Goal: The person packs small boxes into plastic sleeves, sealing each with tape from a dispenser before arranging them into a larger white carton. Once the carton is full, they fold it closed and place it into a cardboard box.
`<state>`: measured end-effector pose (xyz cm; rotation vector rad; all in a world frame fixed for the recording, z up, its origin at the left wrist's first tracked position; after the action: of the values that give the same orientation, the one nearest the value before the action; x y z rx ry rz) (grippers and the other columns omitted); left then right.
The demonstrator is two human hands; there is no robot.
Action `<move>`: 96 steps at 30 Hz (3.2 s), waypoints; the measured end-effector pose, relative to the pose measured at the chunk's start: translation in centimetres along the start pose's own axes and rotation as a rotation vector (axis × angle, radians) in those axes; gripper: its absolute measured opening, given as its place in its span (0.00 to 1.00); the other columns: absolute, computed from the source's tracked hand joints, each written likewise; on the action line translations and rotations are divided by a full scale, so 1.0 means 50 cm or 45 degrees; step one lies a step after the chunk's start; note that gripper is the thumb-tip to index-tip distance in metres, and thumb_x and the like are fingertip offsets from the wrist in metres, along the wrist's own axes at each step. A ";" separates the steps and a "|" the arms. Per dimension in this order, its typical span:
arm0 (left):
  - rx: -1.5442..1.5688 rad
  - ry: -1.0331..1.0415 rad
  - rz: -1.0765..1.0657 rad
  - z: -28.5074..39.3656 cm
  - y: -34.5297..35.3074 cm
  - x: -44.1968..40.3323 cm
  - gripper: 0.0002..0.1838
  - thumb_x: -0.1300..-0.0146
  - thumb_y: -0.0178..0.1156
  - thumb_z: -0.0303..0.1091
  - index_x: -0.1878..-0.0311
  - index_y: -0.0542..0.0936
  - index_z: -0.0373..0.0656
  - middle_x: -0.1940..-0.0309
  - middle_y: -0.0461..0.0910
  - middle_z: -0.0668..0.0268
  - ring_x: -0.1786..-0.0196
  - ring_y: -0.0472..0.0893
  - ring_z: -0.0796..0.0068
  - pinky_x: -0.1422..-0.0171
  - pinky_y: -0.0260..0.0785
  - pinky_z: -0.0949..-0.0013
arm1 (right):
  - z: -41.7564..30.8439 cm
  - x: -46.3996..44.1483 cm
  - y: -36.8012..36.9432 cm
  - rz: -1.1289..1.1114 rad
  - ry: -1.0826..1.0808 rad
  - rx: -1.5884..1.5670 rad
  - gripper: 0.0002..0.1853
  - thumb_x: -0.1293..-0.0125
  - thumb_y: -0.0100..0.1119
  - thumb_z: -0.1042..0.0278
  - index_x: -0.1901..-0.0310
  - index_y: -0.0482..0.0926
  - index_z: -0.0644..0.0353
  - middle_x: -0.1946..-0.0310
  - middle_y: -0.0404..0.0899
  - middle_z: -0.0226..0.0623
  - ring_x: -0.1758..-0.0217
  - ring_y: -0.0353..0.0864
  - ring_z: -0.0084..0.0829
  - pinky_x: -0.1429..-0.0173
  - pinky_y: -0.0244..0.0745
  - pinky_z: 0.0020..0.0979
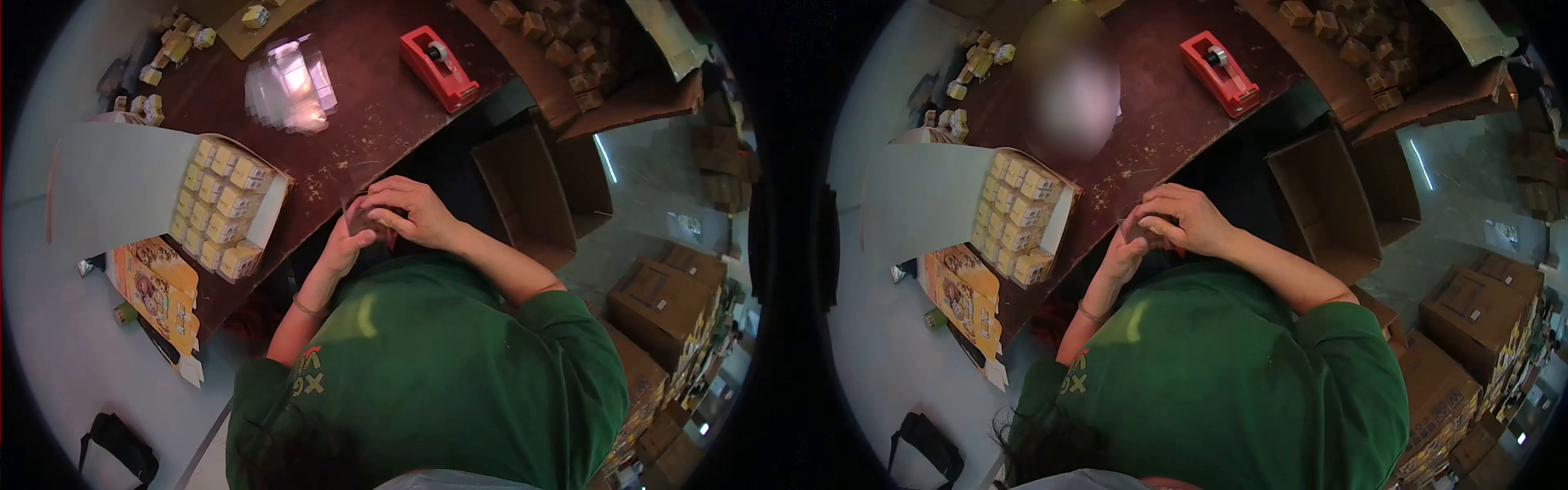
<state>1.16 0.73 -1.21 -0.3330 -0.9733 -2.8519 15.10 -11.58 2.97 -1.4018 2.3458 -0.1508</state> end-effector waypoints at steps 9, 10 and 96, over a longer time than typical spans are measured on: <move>0.041 -0.271 0.320 -0.016 -0.002 0.040 0.30 0.32 0.52 0.42 0.30 0.65 0.37 0.39 0.72 0.60 0.38 0.74 0.69 0.33 0.64 0.63 | 0.005 0.055 0.019 -0.079 0.218 -0.349 0.03 0.40 0.66 0.74 0.66 0.84 0.62 0.59 0.84 0.37 0.54 0.81 0.34 0.52 0.78 0.32; 0.447 -0.199 0.199 -0.039 -0.006 0.041 0.30 0.34 0.52 0.40 0.31 0.65 0.37 0.40 0.73 0.61 0.39 0.74 0.70 0.33 0.64 0.64 | 0.013 0.061 0.021 -0.070 0.209 -0.268 0.03 0.40 0.66 0.74 0.66 0.84 0.62 0.61 0.83 0.37 0.54 0.82 0.33 0.52 0.78 0.31; 0.044 -0.037 0.489 0.119 -0.021 -0.087 0.14 0.27 0.52 0.48 0.57 0.74 0.48 0.51 0.79 0.64 0.53 0.83 0.66 0.60 0.80 0.62 | 0.390 -0.423 -0.601 0.469 0.283 0.810 0.24 0.36 0.63 0.63 0.38 0.74 0.56 0.41 0.76 0.36 0.36 0.72 0.37 0.33 0.67 0.35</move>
<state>6.19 5.36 1.72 -0.4993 -0.8548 -2.4873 56.19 -5.86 -0.04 -0.6669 2.3659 -0.8906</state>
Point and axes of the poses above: each hand's wrist, its own x-axis away from the middle knuckle, its own y-axis out of the palm, z = x × y, the point moved 1 cm from there along -x, towards the middle knuckle
